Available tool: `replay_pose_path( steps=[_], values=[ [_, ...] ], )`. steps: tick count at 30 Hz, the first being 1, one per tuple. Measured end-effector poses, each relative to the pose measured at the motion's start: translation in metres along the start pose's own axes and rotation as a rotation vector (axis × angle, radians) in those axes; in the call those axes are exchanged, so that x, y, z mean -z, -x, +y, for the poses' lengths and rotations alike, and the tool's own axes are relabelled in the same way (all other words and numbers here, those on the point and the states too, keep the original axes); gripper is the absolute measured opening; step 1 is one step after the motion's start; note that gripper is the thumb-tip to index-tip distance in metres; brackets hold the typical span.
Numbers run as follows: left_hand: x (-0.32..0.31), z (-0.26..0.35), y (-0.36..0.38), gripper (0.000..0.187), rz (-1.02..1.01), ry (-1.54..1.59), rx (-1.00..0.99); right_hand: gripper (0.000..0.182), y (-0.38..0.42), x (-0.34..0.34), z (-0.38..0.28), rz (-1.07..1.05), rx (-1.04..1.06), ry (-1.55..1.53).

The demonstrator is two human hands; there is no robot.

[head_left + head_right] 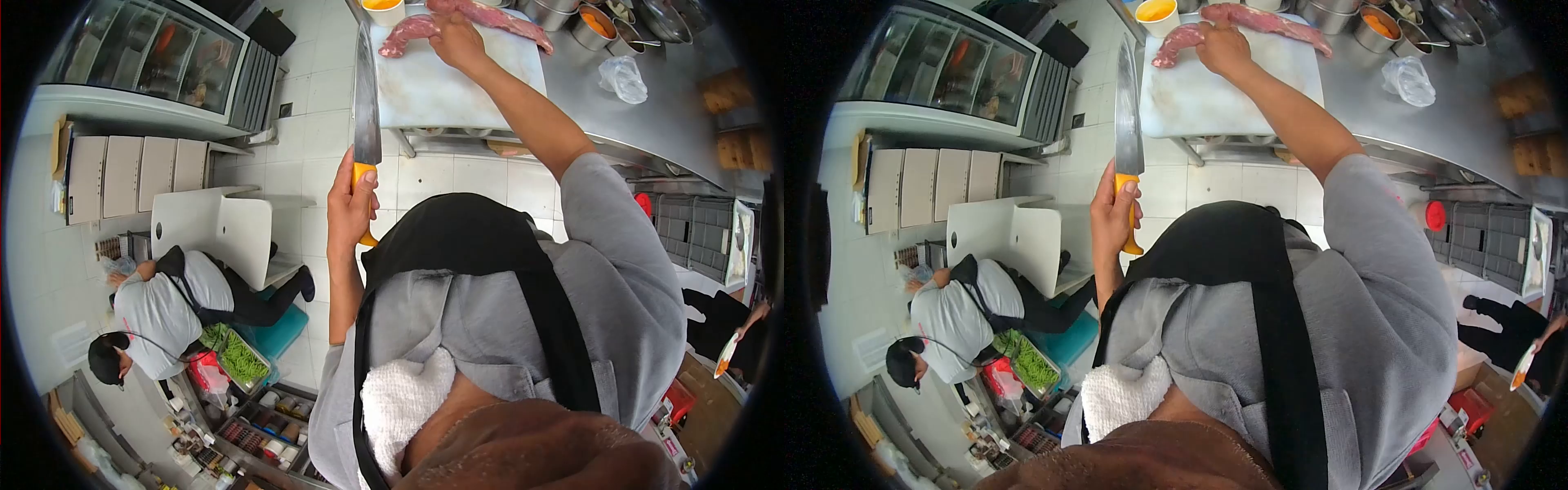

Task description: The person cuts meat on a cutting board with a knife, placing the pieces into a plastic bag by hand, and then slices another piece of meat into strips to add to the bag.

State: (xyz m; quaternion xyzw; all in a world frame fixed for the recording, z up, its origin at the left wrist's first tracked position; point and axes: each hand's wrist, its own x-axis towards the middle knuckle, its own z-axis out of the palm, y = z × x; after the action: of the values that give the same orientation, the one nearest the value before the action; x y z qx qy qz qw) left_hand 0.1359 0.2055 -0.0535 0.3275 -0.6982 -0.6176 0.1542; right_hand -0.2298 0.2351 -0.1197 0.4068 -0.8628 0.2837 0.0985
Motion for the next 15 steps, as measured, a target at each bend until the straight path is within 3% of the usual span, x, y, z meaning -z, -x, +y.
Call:
replay_pose_path(
  steps=[1,3,9,15],
  values=[
    [-0.001,0.003,0.000,0.054,-0.003,-0.001,-0.006,0.044,0.008,-0.002,0.002,-0.005,-0.006,-0.005],
    [-0.003,0.002,-0.001,0.054,-0.015,-0.003,-0.009,0.045,0.033,-0.004,0.014,-0.224,0.012,0.188],
    [-0.006,-0.009,-0.012,0.055,-0.131,0.008,-0.005,0.054,0.136,0.011,0.069,-0.045,0.039,0.186],
    [-0.019,-0.014,-0.040,0.050,-0.324,0.025,0.065,0.053,0.173,0.043,0.089,-0.064,0.015,0.294]
  ],
)
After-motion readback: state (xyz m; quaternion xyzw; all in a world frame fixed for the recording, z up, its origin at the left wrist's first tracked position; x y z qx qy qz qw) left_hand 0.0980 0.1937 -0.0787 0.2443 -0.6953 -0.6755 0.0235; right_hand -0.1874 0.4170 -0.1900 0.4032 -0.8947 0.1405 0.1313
